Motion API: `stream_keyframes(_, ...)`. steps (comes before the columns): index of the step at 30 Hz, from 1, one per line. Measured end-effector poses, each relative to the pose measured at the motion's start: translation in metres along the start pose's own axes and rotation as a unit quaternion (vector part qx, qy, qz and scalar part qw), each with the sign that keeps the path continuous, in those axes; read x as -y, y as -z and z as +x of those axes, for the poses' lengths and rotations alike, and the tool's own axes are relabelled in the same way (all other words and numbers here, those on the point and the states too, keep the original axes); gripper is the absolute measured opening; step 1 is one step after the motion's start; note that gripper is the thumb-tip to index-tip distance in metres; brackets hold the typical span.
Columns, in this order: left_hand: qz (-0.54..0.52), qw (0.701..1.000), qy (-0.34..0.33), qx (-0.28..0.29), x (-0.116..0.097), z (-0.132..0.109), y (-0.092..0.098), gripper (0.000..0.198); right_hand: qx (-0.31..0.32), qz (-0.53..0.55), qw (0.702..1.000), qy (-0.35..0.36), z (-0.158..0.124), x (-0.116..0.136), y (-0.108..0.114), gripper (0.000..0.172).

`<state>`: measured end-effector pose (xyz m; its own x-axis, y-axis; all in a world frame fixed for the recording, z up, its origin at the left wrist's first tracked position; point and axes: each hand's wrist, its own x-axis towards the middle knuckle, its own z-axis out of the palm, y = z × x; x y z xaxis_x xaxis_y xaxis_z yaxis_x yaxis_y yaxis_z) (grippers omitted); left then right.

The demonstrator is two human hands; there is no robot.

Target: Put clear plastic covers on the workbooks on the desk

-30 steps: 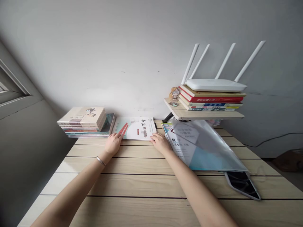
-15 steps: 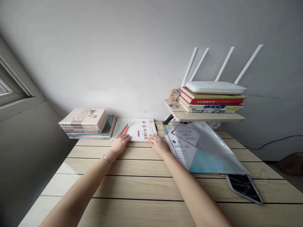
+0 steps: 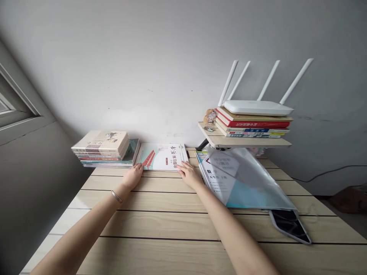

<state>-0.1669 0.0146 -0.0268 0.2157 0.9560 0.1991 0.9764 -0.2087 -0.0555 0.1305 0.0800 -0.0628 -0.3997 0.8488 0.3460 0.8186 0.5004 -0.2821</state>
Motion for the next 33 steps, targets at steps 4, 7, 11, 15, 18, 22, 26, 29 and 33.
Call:
stream_keyframes(4, -0.001, 1.0, 0.007, -0.018, -0.01, 0.002, -0.007, 0.046, 0.002, -0.061, 0.998, -0.011, 0.007, 0.027, 0.016, 0.034)
stream_keyframes(7, -0.025, 0.999, -0.007, -0.044, -0.01, -0.001, -0.018, 0.053, 0.016, -0.04, 0.999, 0.002, 0.021, 0.048, 0.017, 0.037)
stream_keyframes(11, -0.064, 0.995, -0.01, -0.072, -0.003, -0.004, -0.031, 0.052, 0.064, -0.017, 0.998, -0.01, 0.054, 0.064, 0.003, 0.045)
stream_keyframes(15, -0.085, 0.993, -0.007, -0.088, 0.001, -0.004, -0.034, 0.048, 0.118, -0.023, 0.99, -0.07, 0.089, 0.053, -0.012, 0.054)
stream_keyframes(18, -0.086, 0.993, -0.011, -0.084, 0.003, -0.006, -0.034, 0.049, 0.143, -0.034, 0.981, -0.124, 0.107, 0.028, -0.014, 0.06)
stream_keyframes(22, -0.067, 0.995, -0.002, -0.076, -0.002, -0.011, -0.029, 0.048, 0.145, -0.045, 0.974, -0.171, 0.114, -0.005, -0.01, 0.063)
stream_keyframes(26, -0.065, 0.996, 0.031, -0.06, -0.016, 0.007, -0.01, 0.041, 0.119, -0.058, 0.975, -0.176, 0.113, -0.006, -0.006, 0.06)
stream_keyframes(29, -0.072, 0.996, 0.016, -0.043, -0.021, 0.049, 0.003, 0.041, 0.091, -0.064, 0.985, -0.129, 0.114, 0.02, -0.009, 0.056)
stream_keyframes(33, -0.077, 0.997, 0.026, 0.012, -0.01, 0.11, -0.003, 0.044, 0.133, -0.04, 0.99, -0.022, 0.127, 0.059, -0.024, 0.052)
